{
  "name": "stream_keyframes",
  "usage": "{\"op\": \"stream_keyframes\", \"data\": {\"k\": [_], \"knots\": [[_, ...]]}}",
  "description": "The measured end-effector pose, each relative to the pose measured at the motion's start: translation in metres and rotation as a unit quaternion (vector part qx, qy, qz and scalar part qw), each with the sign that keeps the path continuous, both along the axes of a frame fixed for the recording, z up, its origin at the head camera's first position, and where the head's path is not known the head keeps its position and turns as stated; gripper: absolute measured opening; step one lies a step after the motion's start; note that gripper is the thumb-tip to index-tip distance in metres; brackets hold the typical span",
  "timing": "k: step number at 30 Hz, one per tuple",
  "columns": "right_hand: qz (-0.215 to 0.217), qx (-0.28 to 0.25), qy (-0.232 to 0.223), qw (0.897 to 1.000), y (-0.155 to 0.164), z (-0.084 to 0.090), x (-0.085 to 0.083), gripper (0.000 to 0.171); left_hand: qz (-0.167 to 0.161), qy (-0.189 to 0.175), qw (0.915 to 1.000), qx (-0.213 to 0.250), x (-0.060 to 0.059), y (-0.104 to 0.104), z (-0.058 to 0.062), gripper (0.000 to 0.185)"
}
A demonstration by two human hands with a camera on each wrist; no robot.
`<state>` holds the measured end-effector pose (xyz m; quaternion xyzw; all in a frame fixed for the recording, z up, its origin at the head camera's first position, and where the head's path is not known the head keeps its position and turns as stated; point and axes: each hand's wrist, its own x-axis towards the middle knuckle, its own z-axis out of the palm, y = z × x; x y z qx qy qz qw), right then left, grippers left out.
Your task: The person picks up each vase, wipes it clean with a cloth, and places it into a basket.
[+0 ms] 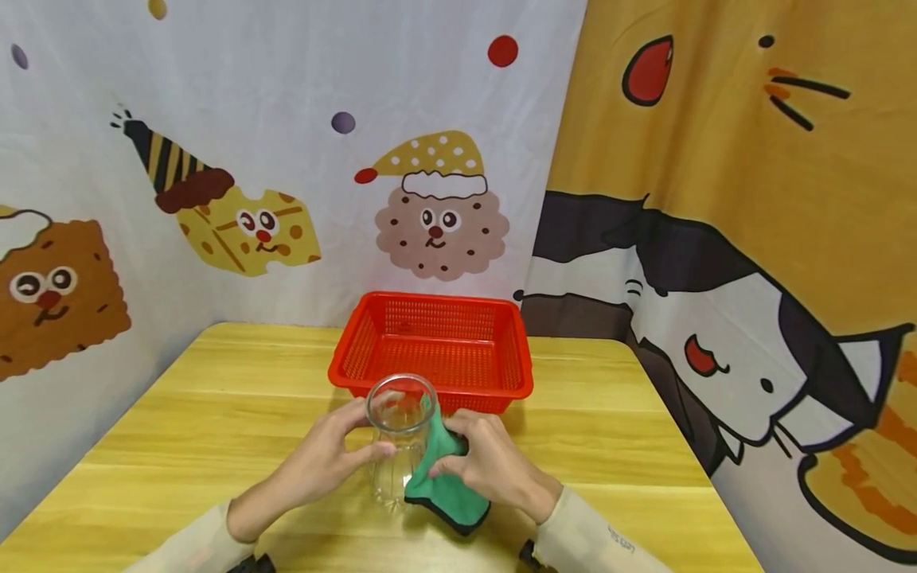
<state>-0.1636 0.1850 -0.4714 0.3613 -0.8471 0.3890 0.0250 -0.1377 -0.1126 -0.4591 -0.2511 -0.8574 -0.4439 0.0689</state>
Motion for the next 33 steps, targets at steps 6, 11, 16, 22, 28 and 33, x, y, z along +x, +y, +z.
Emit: {"op": "stream_keyframes", "data": {"k": [6, 11, 16, 22, 28, 33], "knots": [[0.000, -0.018, 0.007, 1.000, -0.001, 0.005, 0.000, 0.033, 0.007, -0.003, 1.0000, -0.004, 0.001, 0.000, 0.000, 0.056], [0.005, -0.047, 0.020, 0.999, -0.003, 0.008, -0.001, 0.034, 0.005, 0.003, 1.0000, -0.005, 0.000, 0.000, -0.001, 0.054], [-0.004, -0.073, 0.022, 0.997, -0.005, 0.015, -0.001, 0.038, 0.004, 0.001, 1.0000, -0.003, 0.000, 0.000, -0.001, 0.053], [-0.011, -0.104, 0.001, 0.995, -0.008, 0.022, -0.002, 0.040, 0.008, -0.003, 1.0000, -0.004, -0.001, -0.001, 0.000, 0.052], [-0.007, -0.139, -0.033, 0.990, -0.009, 0.025, -0.004, 0.039, 0.005, 0.003, 1.0000, -0.007, 0.000, 0.000, 0.000, 0.052], [-0.024, -0.161, -0.068, 0.984, -0.008, 0.028, -0.005, 0.037, 0.002, 0.002, 0.9999, -0.010, 0.000, 0.000, 0.000, 0.053]]}}
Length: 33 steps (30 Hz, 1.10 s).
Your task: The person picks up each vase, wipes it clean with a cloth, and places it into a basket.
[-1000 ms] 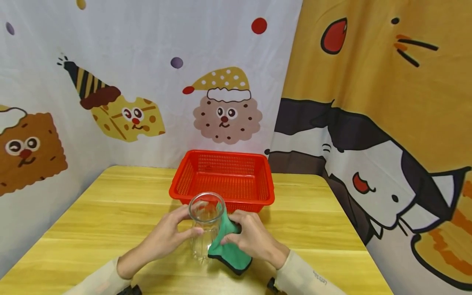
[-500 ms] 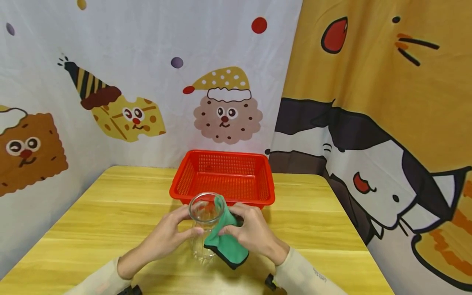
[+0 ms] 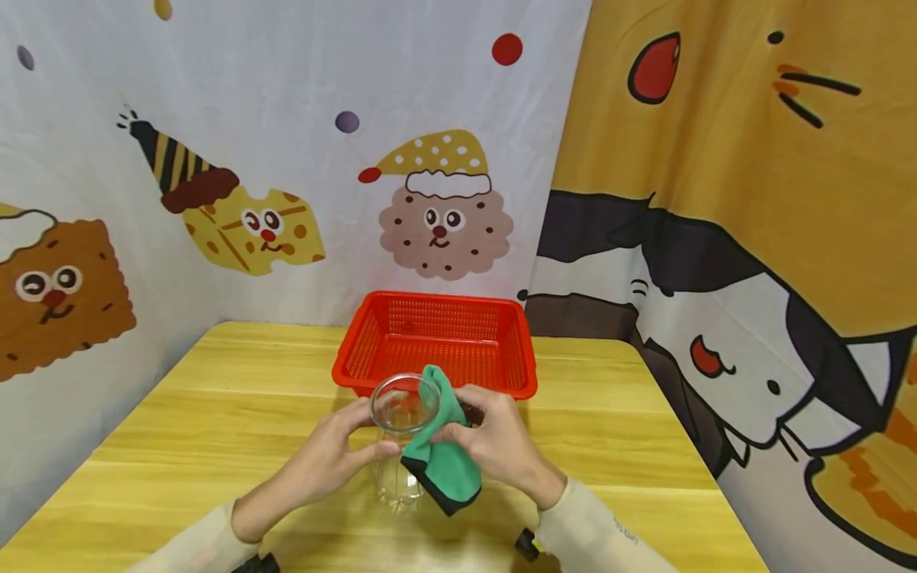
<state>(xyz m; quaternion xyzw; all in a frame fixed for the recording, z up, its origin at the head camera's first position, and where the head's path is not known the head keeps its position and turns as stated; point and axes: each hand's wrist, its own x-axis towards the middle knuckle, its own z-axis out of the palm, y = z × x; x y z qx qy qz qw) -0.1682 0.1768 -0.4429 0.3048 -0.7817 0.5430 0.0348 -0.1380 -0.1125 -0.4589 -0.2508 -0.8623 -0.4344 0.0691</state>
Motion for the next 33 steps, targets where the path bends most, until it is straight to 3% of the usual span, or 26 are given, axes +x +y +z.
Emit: {"op": "stream_keyframes", "data": {"k": [7, 18, 33], "knots": [[-0.008, 0.000, -0.024, 1.000, 0.0020, 0.0009, 0.0004, 0.037, -0.005, 0.004, 1.0000, 0.001, -0.0005, 0.0004, -0.0008, 0.056], [0.009, 0.018, -0.007, 1.000, 0.0053, 0.0002, -0.0018, 0.030, -0.004, 0.000, 1.0000, -0.002, -0.0013, 0.0002, -0.0003, 0.056], [-0.004, 0.040, 0.011, 0.999, 0.0053, 0.0007, -0.0005, 0.024, 0.000, -0.011, 0.9999, -0.011, 0.0001, -0.0006, 0.0050, 0.062]]}}
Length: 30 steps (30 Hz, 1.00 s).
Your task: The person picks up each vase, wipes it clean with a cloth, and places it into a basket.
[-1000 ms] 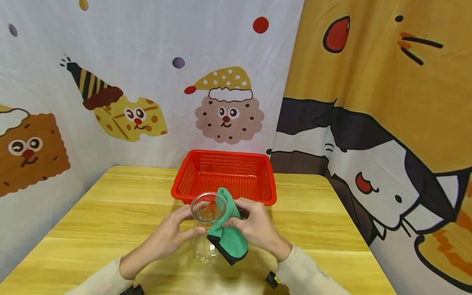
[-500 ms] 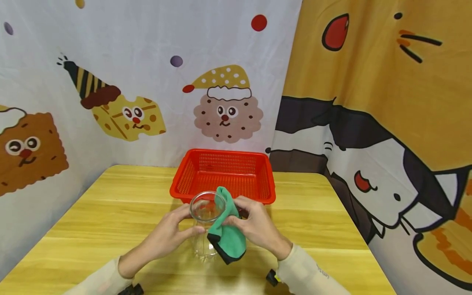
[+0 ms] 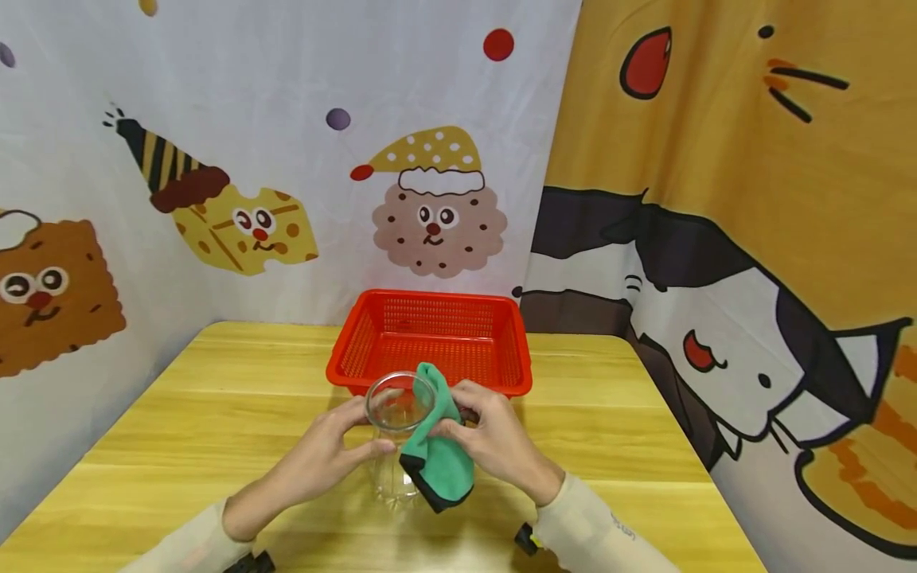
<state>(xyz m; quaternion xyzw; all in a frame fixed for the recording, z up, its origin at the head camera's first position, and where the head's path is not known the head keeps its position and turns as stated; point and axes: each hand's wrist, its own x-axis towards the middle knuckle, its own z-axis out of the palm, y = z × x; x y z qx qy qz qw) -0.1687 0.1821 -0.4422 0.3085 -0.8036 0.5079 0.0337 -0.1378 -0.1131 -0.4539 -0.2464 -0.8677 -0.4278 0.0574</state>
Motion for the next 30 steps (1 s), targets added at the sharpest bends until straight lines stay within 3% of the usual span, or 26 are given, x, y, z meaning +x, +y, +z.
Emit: {"op": "stream_keyframes", "data": {"k": [9, 16, 30], "knots": [[-0.001, 0.005, -0.006, 1.000, -0.0009, -0.0003, 0.0021, 0.029, -0.006, 0.005, 1.0000, 0.004, 0.0031, -0.0035, 0.0036, 0.047], [-0.010, 0.022, 0.006, 1.000, -0.0012, 0.0001, 0.0024, 0.028, -0.005, -0.005, 0.9999, 0.009, 0.0027, -0.0022, 0.0022, 0.049], [-0.031, 0.083, 0.077, 0.993, -0.0011, -0.0020, 0.0024, 0.027, -0.009, -0.001, 0.9999, 0.011, 0.0043, -0.0012, 0.0058, 0.052]]}}
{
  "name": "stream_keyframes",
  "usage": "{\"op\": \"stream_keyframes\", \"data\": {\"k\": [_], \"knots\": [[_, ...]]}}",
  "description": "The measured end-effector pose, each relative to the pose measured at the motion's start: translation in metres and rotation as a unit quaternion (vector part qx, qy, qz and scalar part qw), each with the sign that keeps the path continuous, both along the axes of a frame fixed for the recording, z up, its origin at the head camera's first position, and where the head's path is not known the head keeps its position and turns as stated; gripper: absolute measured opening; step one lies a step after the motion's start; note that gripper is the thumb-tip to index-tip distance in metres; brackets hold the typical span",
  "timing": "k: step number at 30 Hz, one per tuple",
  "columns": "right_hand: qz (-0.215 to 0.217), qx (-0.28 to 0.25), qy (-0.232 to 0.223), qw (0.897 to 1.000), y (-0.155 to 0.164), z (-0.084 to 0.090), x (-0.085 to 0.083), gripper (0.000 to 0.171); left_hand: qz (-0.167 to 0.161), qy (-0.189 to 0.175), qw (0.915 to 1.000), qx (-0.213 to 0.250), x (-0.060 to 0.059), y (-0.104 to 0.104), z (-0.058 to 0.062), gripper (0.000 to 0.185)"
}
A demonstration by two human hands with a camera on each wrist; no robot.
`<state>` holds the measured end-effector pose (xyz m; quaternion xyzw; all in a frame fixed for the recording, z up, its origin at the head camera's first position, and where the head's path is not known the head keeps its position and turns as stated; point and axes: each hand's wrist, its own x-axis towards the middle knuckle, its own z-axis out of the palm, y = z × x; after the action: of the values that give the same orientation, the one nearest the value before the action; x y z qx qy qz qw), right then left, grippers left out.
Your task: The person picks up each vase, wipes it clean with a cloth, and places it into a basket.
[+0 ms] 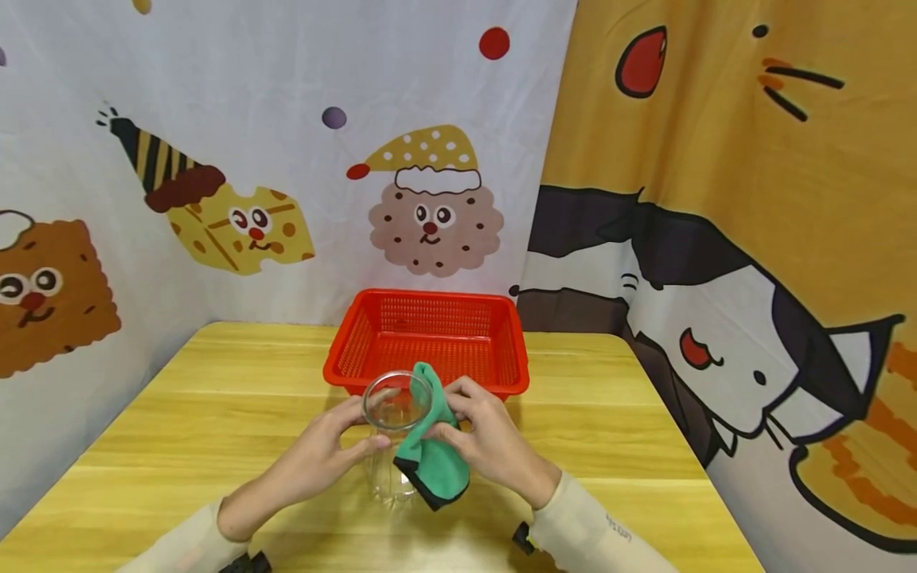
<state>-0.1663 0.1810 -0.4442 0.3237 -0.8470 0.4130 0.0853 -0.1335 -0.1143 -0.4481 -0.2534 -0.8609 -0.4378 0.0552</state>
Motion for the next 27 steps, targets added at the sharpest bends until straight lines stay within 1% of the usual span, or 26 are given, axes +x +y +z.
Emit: {"op": "stream_keyframes", "data": {"k": [5, 12, 18, 21, 25, 27], "knots": [[0.004, 0.011, 0.024, 1.000, 0.0002, -0.0006, -0.0009, 0.029, 0.002, 0.001, 1.0000, -0.003, -0.0019, 0.0006, -0.0003, 0.053], [0.008, 0.026, 0.035, 0.999, -0.0001, -0.0039, -0.0004, 0.030, 0.003, -0.012, 0.9999, 0.000, -0.0014, 0.0001, -0.0006, 0.053], [0.016, 0.035, 0.045, 0.998, -0.0006, -0.0057, 0.0002, 0.033, 0.004, -0.003, 1.0000, 0.000, 0.0003, -0.0001, 0.0010, 0.054], [0.022, 0.037, 0.041, 0.998, -0.0005, -0.0051, 0.0005, 0.029, 0.005, -0.004, 1.0000, 0.000, 0.0007, 0.0000, 0.0011, 0.054], [0.028, 0.043, 0.036, 0.998, -0.0003, -0.0046, 0.0011, 0.020, 0.007, -0.003, 1.0000, -0.001, 0.0008, 0.0000, 0.0000, 0.056], [0.029, 0.046, 0.038, 0.998, -0.0002, -0.0046, 0.0012, 0.019, 0.010, -0.001, 1.0000, -0.002, 0.0008, -0.0002, -0.0006, 0.055]]}}
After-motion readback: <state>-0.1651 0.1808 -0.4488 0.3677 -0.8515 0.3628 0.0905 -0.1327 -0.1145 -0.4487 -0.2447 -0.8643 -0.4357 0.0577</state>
